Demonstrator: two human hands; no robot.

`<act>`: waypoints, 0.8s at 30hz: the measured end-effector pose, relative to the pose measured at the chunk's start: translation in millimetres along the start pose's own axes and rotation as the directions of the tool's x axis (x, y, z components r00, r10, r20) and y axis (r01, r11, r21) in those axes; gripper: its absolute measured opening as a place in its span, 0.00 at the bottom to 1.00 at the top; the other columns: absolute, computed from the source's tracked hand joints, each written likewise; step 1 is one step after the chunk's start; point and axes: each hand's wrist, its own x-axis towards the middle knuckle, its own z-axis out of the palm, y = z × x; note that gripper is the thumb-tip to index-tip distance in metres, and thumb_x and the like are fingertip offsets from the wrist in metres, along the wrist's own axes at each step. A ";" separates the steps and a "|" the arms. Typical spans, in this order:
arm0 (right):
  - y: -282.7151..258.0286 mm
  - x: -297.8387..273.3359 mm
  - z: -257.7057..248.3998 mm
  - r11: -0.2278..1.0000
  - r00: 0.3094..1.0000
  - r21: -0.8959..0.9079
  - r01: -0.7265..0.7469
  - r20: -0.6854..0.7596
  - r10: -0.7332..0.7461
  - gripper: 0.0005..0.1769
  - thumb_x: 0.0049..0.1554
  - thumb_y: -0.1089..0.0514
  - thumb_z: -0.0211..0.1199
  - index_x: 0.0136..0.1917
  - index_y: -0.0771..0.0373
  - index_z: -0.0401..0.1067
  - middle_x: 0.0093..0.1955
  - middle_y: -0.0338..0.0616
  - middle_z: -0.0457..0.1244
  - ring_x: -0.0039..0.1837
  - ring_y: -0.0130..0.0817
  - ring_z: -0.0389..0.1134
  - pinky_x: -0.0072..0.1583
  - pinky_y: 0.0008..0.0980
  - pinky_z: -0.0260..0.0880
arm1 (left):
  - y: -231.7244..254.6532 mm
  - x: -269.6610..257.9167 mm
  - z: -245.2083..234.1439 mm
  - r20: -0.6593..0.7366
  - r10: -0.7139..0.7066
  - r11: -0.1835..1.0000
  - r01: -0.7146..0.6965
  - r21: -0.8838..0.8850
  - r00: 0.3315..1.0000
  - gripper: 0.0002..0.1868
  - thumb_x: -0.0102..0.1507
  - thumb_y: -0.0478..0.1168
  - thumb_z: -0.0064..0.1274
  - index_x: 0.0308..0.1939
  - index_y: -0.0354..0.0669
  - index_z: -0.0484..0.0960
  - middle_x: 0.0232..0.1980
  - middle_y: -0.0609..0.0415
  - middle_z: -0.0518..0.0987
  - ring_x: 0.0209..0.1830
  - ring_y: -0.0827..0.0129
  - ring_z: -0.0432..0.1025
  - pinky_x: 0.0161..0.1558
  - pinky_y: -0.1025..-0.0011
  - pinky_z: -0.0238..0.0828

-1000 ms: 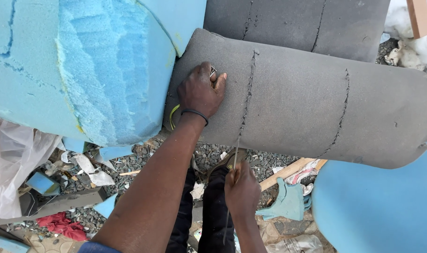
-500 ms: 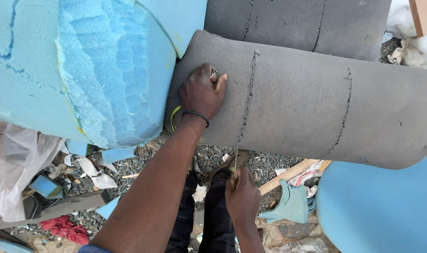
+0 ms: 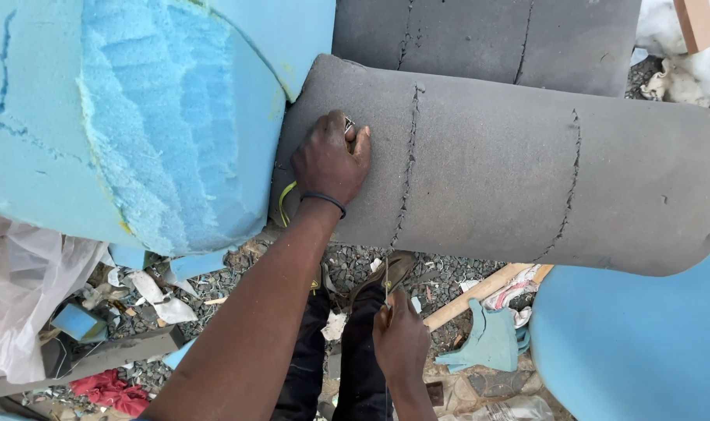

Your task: Measuring and marking a piece of grey foam using a tape measure and a pencil, using a wooden slat as a straight edge.

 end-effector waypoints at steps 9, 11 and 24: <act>-22.4 17.4 -25.5 0.999 1.000 0.033 0.012 -0.025 -0.011 0.13 0.76 0.57 0.70 0.71 0.49 0.73 0.43 0.40 0.78 0.31 0.35 0.77 0.31 0.39 0.86 | -0.1 -2.6 -1.5 -0.008 0.011 1.000 -0.011 -0.009 1.000 0.16 0.79 0.53 0.65 0.48 0.49 0.77 0.46 0.44 0.83 0.40 0.31 0.80 0.32 0.30 0.69; -30.2 6.7 -44.8 0.999 0.998 0.015 -0.031 0.052 0.030 0.10 0.75 0.55 0.70 0.69 0.50 0.77 0.52 0.40 0.80 0.36 0.38 0.80 0.35 0.41 0.87 | 0.3 -1.9 0.2 -0.030 0.023 1.000 -0.024 -0.005 0.999 0.16 0.78 0.52 0.66 0.47 0.49 0.78 0.45 0.44 0.83 0.39 0.32 0.80 0.31 0.31 0.69; -118.5 39.5 -274.2 0.479 0.940 0.810 -0.338 0.319 0.124 0.19 0.77 0.58 0.65 0.71 0.70 0.89 0.52 0.58 0.80 0.45 0.50 0.81 0.48 0.45 0.79 | -2.2 -2.8 5.9 0.050 -0.022 0.995 0.017 0.097 0.999 0.16 0.81 0.53 0.62 0.51 0.46 0.79 0.47 0.41 0.82 0.40 0.27 0.79 0.31 0.28 0.67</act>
